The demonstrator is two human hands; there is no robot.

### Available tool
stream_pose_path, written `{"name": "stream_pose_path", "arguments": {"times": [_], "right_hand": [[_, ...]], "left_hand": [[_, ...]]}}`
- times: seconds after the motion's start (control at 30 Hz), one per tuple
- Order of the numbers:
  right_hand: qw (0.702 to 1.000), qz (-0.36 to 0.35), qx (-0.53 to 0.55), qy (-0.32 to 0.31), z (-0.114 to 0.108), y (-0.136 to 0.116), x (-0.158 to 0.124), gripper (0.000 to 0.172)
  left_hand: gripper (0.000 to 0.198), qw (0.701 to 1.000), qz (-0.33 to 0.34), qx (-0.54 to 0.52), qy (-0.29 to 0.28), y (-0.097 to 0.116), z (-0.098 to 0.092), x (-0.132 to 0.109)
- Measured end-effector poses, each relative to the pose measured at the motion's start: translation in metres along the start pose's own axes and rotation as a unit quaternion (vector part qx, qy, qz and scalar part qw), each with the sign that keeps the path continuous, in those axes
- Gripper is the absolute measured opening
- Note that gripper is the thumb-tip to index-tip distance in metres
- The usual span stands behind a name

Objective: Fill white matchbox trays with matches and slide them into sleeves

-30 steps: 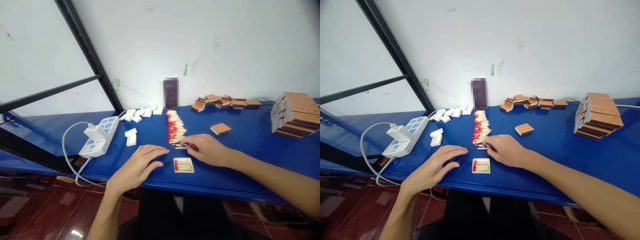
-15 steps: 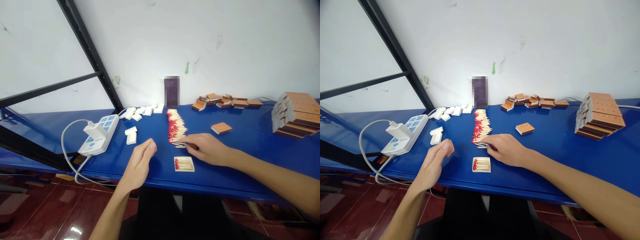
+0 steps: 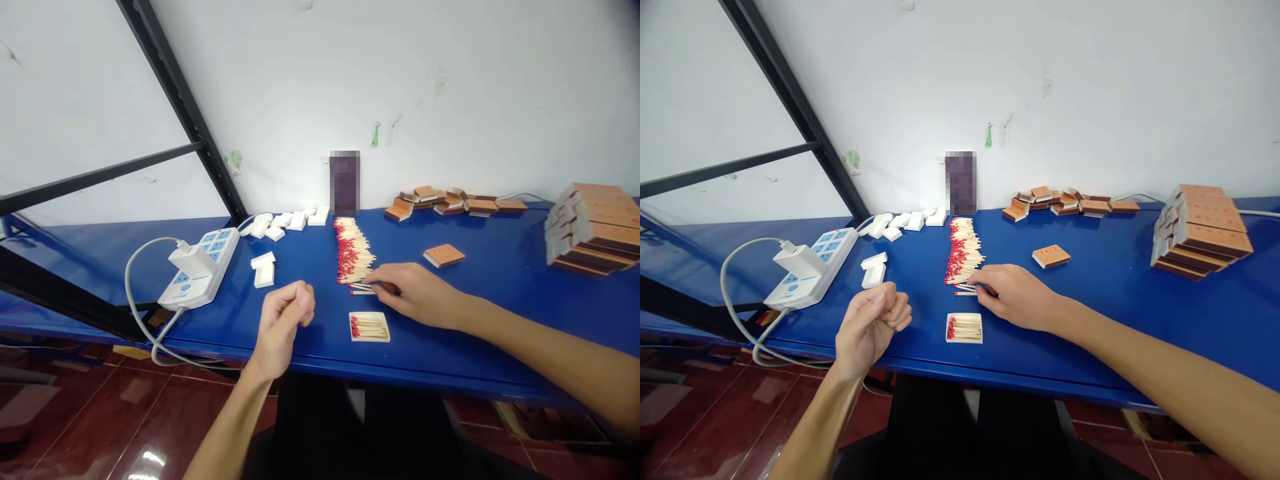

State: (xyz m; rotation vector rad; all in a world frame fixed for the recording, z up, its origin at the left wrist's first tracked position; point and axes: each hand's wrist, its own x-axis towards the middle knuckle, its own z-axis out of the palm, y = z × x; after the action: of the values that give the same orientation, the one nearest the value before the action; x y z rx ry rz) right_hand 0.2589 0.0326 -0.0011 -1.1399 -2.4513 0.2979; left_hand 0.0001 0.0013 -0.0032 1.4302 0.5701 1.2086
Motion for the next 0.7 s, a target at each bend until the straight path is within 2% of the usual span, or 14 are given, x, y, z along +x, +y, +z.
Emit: {"name": "stream_pose_path", "arguments": {"times": [0.07, 0.17, 0.27, 0.33, 0.43, 0.6, 0.7], "right_hand": [[1.0, 0.008, 0.002, 0.002, 0.001, 0.0, 0.001, 0.025], [0.999, 0.03, 0.011, -0.002, 0.003, 0.0, 0.006, 0.025], [0.998, 0.061, 0.03, -0.011, 0.006, 0.0, 0.011, 0.025], [0.996, 0.076, 0.039, -0.013, 0.007, 0.001, 0.013, 0.022], [0.996, 0.077, 0.044, -0.012, 0.008, 0.003, 0.014, 0.02], [0.996, 0.064, 0.063, -0.02, 0.006, 0.006, 0.014, 0.024], [0.996, 0.048, 0.072, -0.036, 0.005, 0.007, 0.013, 0.024]], "left_hand": [[0.039, 0.99, 0.034, 0.139, 0.018, 0.002, 0.002, 0.0], [0.033, 0.939, 0.057, 0.339, -0.009, 0.003, 0.007, 0.001], [0.038, 0.88, 0.054, 0.469, -0.049, 0.001, 0.012, 0.004], [0.043, 0.854, 0.043, 0.515, -0.065, -0.001, 0.013, 0.005], [0.045, 0.852, 0.018, 0.519, -0.069, -0.003, 0.013, 0.004], [0.024, 0.866, 0.012, 0.497, -0.051, -0.001, 0.014, -0.001], [0.021, 0.868, 0.022, 0.493, -0.062, 0.0, 0.014, -0.002]]}}
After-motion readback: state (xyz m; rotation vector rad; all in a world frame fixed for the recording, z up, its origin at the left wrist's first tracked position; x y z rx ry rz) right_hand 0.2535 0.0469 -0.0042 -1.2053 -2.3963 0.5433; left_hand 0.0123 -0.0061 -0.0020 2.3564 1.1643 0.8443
